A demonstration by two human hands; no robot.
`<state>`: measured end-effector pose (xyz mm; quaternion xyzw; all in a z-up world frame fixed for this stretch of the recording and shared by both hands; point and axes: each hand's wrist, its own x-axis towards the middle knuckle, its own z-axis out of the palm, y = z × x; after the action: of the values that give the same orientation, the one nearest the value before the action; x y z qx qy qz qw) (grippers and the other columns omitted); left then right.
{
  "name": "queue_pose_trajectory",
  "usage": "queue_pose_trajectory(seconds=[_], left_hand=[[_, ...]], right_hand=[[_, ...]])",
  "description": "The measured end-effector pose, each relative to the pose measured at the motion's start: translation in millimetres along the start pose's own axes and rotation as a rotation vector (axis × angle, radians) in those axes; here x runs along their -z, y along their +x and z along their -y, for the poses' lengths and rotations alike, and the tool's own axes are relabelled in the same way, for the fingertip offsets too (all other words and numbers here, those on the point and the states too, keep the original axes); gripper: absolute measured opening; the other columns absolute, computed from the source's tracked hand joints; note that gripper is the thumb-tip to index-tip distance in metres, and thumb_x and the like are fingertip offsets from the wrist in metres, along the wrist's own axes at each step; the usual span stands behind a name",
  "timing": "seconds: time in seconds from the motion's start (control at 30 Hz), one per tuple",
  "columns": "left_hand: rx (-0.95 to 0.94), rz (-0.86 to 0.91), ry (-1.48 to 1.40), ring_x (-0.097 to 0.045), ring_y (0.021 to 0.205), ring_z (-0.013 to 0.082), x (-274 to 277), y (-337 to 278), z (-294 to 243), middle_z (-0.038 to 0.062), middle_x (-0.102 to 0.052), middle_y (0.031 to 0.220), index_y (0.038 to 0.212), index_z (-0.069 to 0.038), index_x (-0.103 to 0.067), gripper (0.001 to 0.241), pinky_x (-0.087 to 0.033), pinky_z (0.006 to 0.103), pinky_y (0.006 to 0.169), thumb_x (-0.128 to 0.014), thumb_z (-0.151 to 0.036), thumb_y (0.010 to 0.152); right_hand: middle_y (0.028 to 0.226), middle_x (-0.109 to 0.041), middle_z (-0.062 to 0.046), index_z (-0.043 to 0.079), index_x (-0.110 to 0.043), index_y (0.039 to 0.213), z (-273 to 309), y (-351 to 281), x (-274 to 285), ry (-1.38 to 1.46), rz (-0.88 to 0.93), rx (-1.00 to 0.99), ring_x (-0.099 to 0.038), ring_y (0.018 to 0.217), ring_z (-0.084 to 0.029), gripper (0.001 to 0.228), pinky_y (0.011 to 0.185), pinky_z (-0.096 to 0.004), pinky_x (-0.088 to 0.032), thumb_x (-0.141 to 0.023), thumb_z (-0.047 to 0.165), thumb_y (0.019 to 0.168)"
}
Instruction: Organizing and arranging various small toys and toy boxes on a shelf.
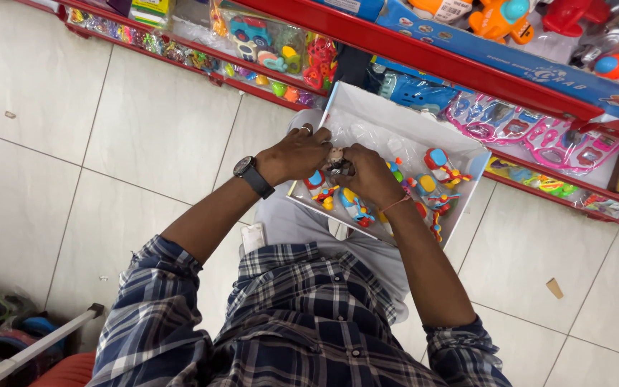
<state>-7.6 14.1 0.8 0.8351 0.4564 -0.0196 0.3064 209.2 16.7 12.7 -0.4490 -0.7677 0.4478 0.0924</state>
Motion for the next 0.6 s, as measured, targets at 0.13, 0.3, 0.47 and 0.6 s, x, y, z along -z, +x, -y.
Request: queue_pose_trajectory(seconds=[0.13,0.3,0.47,0.6], left_hand=[[-0.037,-0.029,-0.042,-0.057,0.108,0.0429,8,-5,-1,0.014,-0.055,0.132,0.109,-0.006,-0.069,0.023,-0.047,0.0529,0.093,-0.064,-0.016,0.089],[-0.103,-0.115,-0.022,-0.062,0.102,0.0412,36,-16,-15,0.015,-0.057,0.132,0.121,-0.001,-0.063,0.036,-0.049,0.0504,0.09,-0.063,-0.011,0.086],[-0.08,-0.273,0.049,-0.068,0.092,0.0334,98,-19,-61,0.013,-0.066,0.114,0.119,-0.002,-0.065,0.034,-0.054,0.0449,0.08,-0.066,-0.01,0.086],[-0.174,-0.428,-0.016,-0.068,0.09,0.0337,137,0,-106,0.012,-0.069,0.106,0.115,-0.003,-0.067,0.028,-0.055,0.045,0.075,-0.07,-0.018,0.091]], right_hand=[[0.103,-0.065,-0.015,0.003,-0.066,0.124,10,-9,13,-0.005,0.001,0.073,-0.068,0.087,-0.029,0.057,0.078,-0.04,-0.056,-0.087,0.016,0.073],[0.105,-0.064,-0.014,0.003,-0.059,0.137,30,-25,51,-0.011,-0.1,0.085,-0.067,0.088,-0.026,0.073,0.079,-0.039,-0.056,-0.087,0.015,0.071],[0.105,-0.069,-0.009,0.007,-0.07,0.123,52,-47,105,0.0,-0.233,0.064,-0.067,0.081,-0.019,0.045,0.072,-0.033,-0.056,-0.084,0.012,0.081],[0.101,-0.071,-0.007,0.006,-0.072,0.116,56,-60,151,0.011,-0.406,0.018,-0.066,0.071,-0.016,0.034,0.066,-0.03,-0.056,-0.082,0.008,0.083]])
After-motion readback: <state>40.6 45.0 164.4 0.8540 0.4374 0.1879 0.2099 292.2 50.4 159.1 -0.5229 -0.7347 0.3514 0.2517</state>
